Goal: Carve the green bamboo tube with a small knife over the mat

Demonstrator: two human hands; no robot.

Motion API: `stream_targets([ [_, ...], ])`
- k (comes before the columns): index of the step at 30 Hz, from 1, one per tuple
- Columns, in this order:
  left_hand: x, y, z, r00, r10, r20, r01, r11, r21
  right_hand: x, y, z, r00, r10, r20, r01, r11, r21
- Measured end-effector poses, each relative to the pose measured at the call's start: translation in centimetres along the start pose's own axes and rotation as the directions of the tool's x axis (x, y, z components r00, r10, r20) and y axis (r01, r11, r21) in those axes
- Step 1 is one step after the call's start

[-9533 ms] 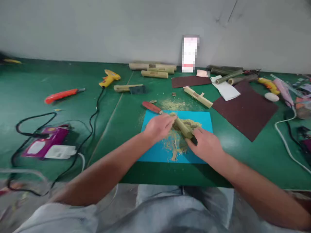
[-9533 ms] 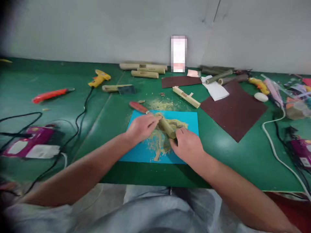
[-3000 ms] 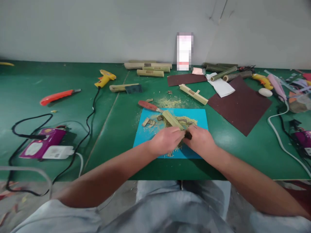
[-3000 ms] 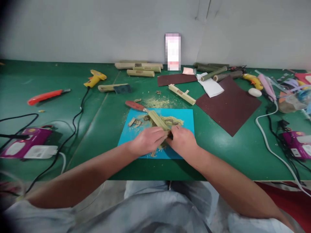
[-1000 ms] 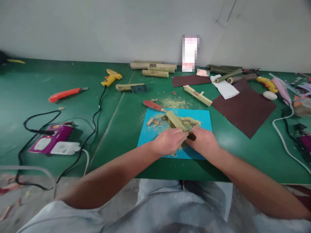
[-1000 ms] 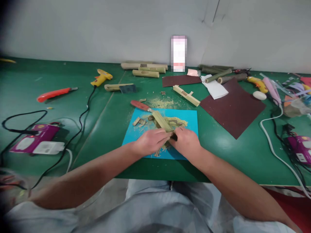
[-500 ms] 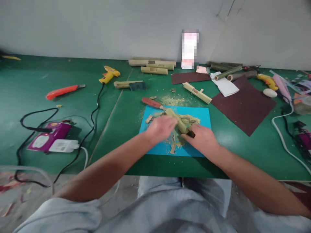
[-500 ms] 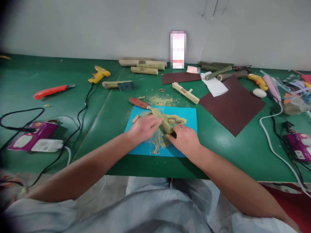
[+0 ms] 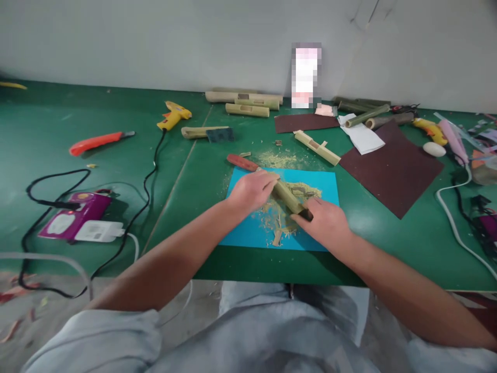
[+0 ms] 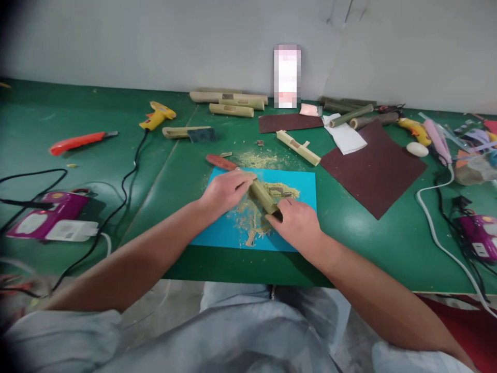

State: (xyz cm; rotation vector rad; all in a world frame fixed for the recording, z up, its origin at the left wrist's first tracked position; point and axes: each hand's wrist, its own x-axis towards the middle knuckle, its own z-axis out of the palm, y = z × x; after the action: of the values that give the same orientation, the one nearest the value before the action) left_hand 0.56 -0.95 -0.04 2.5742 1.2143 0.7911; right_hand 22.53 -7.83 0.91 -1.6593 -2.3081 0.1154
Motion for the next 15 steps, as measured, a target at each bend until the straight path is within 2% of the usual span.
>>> stream_targets([
  [2, -0.1, 0.0, -0.1, 1.000, -0.014, -0.016, 0.014, 1.000, -0.006, 0.0, 0.0, 0.0, 1.000, 0.007, 0.007, -0.007, 1.000, 0.001],
  [6, -0.8, 0.8, 0.0, 0.993, 0.092, 0.069, -0.086, 0.993, -0.077, 0.0, 0.0, 0.0, 1.000, 0.010, 0.030, -0.010, 1.000, -0.003],
  [11, -0.8, 0.8, 0.2, 0.999, 0.002, -0.052, -0.001, 1.000, 0.012, 0.0, 0.1, -0.1, 1.000, 0.013, 0.017, -0.014, 1.000, 0.023],
  [15, -0.8, 1.2, 0.4, 0.980, 0.174, 0.100, -0.171, 0.985, -0.038, 0.0, 0.0, -0.3, 0.998, 0.017, 0.057, -0.017, 1.000, -0.004],
])
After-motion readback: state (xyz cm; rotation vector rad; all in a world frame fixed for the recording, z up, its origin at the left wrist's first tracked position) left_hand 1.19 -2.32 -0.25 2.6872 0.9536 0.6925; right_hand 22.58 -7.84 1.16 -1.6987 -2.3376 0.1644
